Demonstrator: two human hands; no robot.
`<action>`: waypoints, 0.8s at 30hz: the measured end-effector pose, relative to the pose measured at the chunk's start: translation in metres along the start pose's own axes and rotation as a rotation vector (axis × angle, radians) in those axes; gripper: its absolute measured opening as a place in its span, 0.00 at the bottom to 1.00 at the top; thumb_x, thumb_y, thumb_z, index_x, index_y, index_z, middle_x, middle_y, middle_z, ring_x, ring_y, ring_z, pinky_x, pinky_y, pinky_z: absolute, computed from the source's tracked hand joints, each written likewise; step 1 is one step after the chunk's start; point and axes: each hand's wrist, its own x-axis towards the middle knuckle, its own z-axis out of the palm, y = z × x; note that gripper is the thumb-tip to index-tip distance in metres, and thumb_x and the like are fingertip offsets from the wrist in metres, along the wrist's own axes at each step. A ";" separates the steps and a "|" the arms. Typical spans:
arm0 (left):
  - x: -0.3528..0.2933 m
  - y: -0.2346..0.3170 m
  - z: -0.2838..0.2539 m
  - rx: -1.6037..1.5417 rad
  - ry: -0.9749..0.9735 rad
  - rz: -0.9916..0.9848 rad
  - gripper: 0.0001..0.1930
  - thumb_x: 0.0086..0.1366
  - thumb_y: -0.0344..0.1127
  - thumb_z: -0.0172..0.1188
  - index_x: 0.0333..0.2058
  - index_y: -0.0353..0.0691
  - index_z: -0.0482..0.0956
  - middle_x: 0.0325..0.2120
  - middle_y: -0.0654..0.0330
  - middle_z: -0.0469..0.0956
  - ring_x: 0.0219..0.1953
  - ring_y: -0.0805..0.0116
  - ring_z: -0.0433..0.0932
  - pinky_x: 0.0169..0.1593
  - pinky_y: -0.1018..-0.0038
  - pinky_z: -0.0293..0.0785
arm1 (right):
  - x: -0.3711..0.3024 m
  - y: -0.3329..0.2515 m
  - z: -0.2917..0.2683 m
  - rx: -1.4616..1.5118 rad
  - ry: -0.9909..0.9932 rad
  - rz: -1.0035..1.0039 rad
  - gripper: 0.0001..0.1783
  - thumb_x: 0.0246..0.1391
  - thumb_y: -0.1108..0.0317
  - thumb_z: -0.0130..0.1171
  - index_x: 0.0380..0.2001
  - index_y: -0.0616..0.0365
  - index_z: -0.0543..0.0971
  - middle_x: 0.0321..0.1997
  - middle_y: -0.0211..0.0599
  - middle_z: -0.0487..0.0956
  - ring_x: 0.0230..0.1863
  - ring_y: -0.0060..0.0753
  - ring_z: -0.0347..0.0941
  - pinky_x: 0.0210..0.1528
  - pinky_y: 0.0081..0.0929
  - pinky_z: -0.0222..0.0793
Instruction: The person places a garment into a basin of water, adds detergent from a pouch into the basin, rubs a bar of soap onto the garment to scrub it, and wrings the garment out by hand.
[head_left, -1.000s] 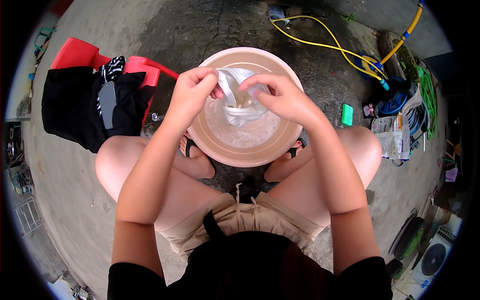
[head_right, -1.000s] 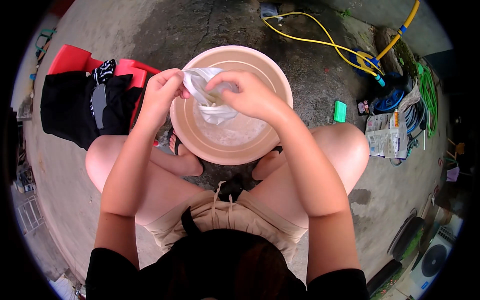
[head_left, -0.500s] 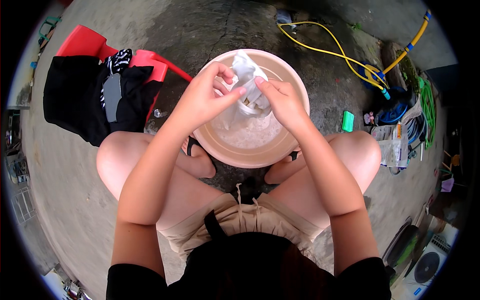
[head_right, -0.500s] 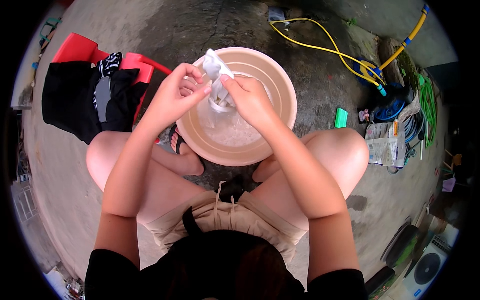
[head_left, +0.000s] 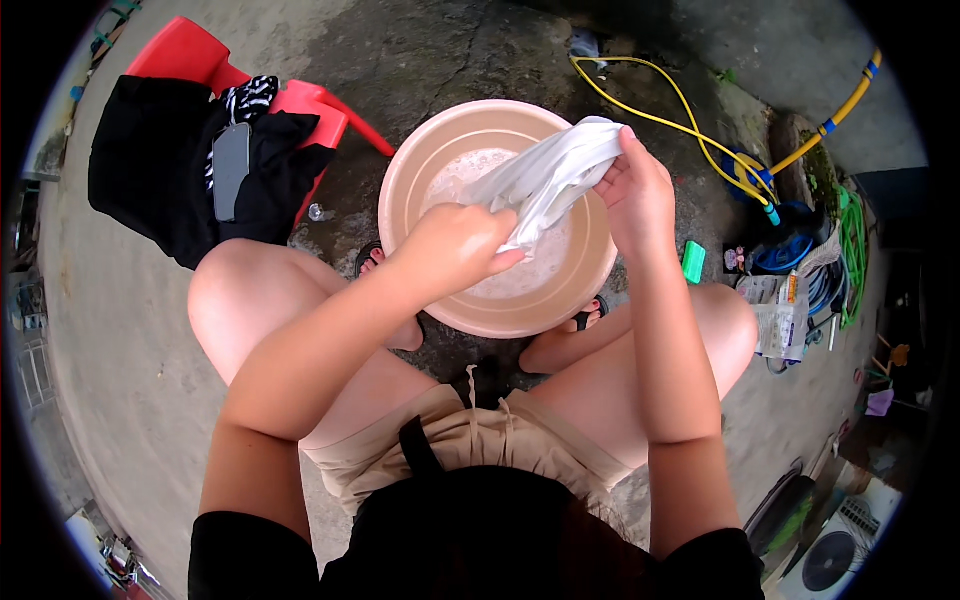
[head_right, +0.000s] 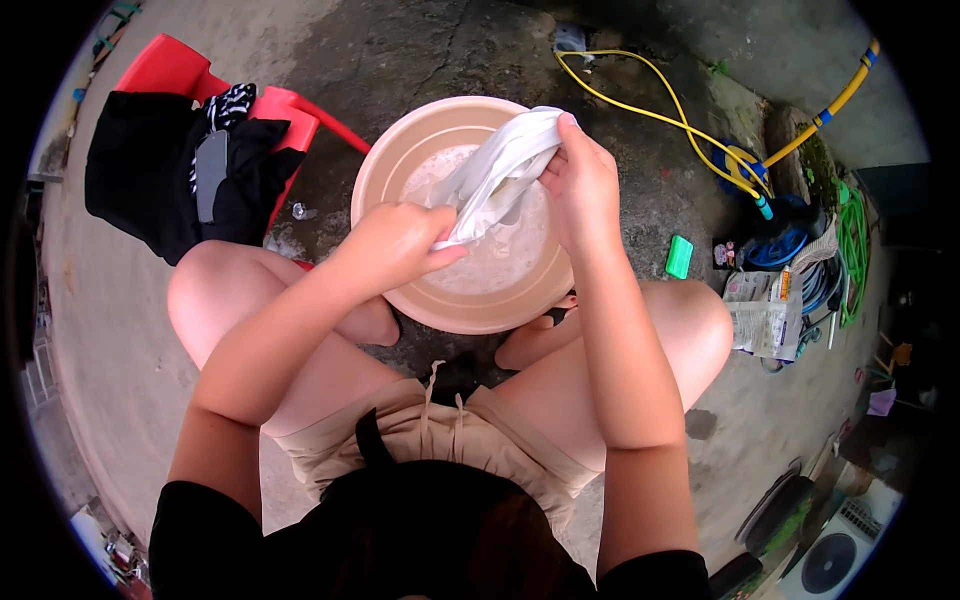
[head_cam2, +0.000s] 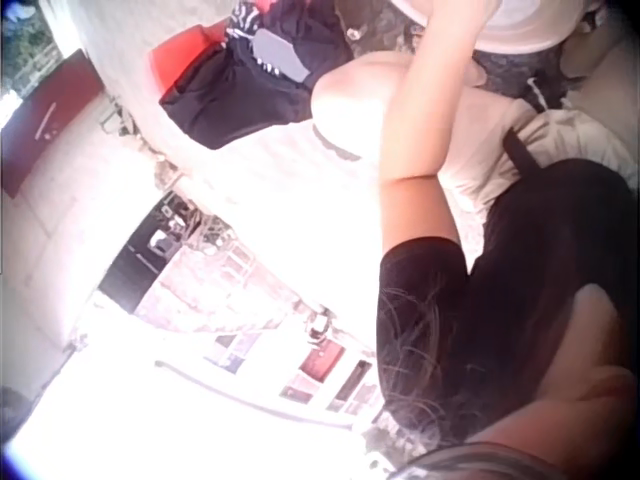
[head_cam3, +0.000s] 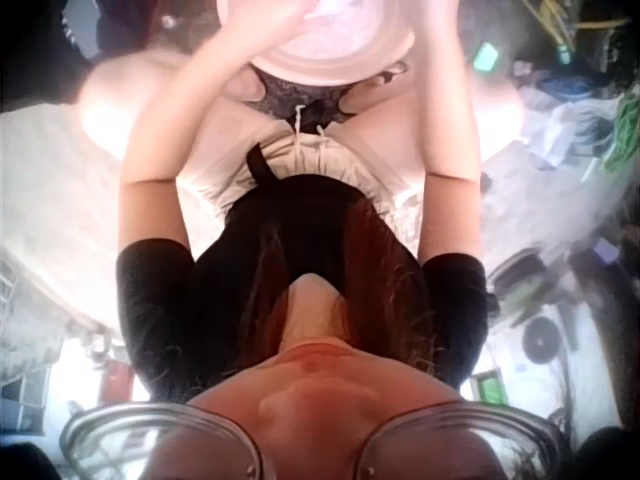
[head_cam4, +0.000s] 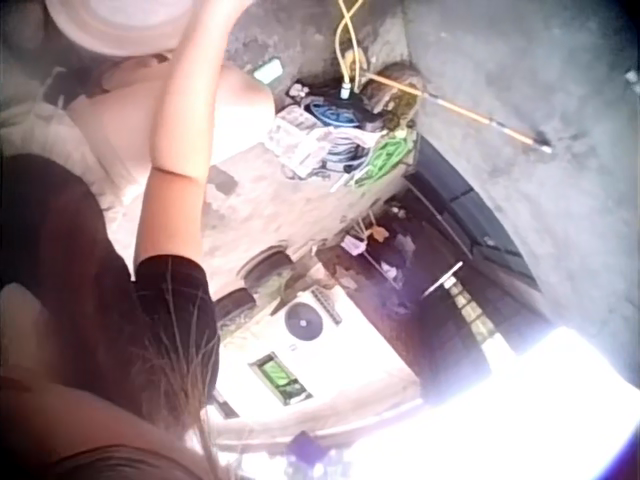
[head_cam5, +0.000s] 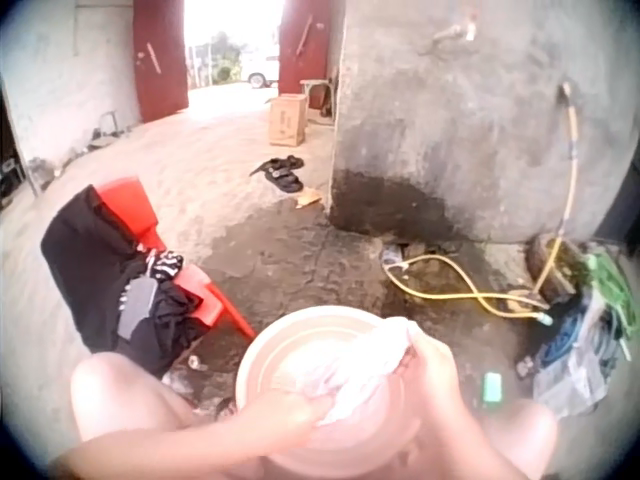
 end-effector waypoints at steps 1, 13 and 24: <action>-0.001 0.005 0.004 0.010 -0.049 0.037 0.16 0.60 0.47 0.61 0.27 0.39 0.73 0.20 0.49 0.76 0.26 0.45 0.77 0.31 0.55 0.72 | 0.000 0.001 -0.001 0.027 -0.011 0.013 0.24 0.65 0.56 0.49 0.48 0.70 0.74 0.45 0.48 0.80 0.46 0.38 0.78 0.54 0.35 0.72; 0.014 0.001 0.001 -0.615 0.159 -0.072 0.08 0.67 0.33 0.53 0.41 0.38 0.75 0.36 0.56 0.77 0.37 0.65 0.79 0.40 0.70 0.74 | -0.013 0.001 0.017 0.186 -0.135 0.213 0.20 0.66 0.60 0.47 0.50 0.66 0.74 0.48 0.44 0.79 0.49 0.35 0.76 0.53 0.35 0.71; 0.019 -0.002 0.005 -0.912 0.256 -0.218 0.19 0.66 0.29 0.56 0.55 0.38 0.69 0.46 0.59 0.74 0.46 0.73 0.75 0.47 0.73 0.73 | -0.026 -0.011 0.018 0.141 -0.246 0.187 0.20 0.64 0.59 0.50 0.49 0.66 0.75 0.45 0.44 0.80 0.45 0.36 0.79 0.50 0.34 0.74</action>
